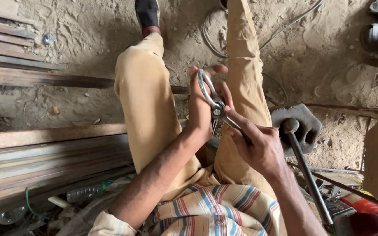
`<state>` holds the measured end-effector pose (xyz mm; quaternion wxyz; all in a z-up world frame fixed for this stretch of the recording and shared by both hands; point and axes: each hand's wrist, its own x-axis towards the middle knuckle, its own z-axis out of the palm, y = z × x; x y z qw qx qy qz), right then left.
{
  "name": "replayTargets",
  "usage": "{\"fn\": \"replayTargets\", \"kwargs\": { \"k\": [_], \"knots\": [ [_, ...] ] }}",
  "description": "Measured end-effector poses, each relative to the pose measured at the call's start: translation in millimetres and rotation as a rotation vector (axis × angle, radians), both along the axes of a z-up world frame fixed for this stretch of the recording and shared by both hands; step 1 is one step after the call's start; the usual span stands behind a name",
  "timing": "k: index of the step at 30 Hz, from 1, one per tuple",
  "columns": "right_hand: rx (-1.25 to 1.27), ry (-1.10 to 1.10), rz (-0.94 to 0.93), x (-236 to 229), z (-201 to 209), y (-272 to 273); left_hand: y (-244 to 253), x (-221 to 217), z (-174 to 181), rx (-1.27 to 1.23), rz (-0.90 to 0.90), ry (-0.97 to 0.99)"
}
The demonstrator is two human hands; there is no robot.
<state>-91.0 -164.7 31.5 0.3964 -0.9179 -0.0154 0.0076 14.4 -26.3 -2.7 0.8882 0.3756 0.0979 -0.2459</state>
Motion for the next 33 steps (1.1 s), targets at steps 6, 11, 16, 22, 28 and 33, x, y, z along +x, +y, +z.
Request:
{"fn": "replayTargets", "kwargs": {
  "k": [6, 11, 16, 22, 28, 33],
  "knots": [
    [0.094, 0.045, 0.013, 6, 3, -1, 4, 5, 11, -0.027, -0.003, -0.136],
    [0.042, -0.075, 0.145, 9, 19, -9, 11, 9, 9, 0.034, -0.113, -0.028],
    [0.006, -0.056, 0.199, 12, 21, -10, 15, 9, 12, 0.051, -0.138, 0.004],
    [-0.015, 0.020, 0.274, 16, 25, -18, 20, 10, 14, 0.059, -0.179, 0.005],
    [0.035, 0.085, 0.272, 17, 26, -22, 21, 8, 7, 0.074, -0.215, -0.016],
    [0.039, 0.522, -0.012, 7, 9, 12, 9, 0, -4, -0.183, 0.003, 0.089]
  ]
}}
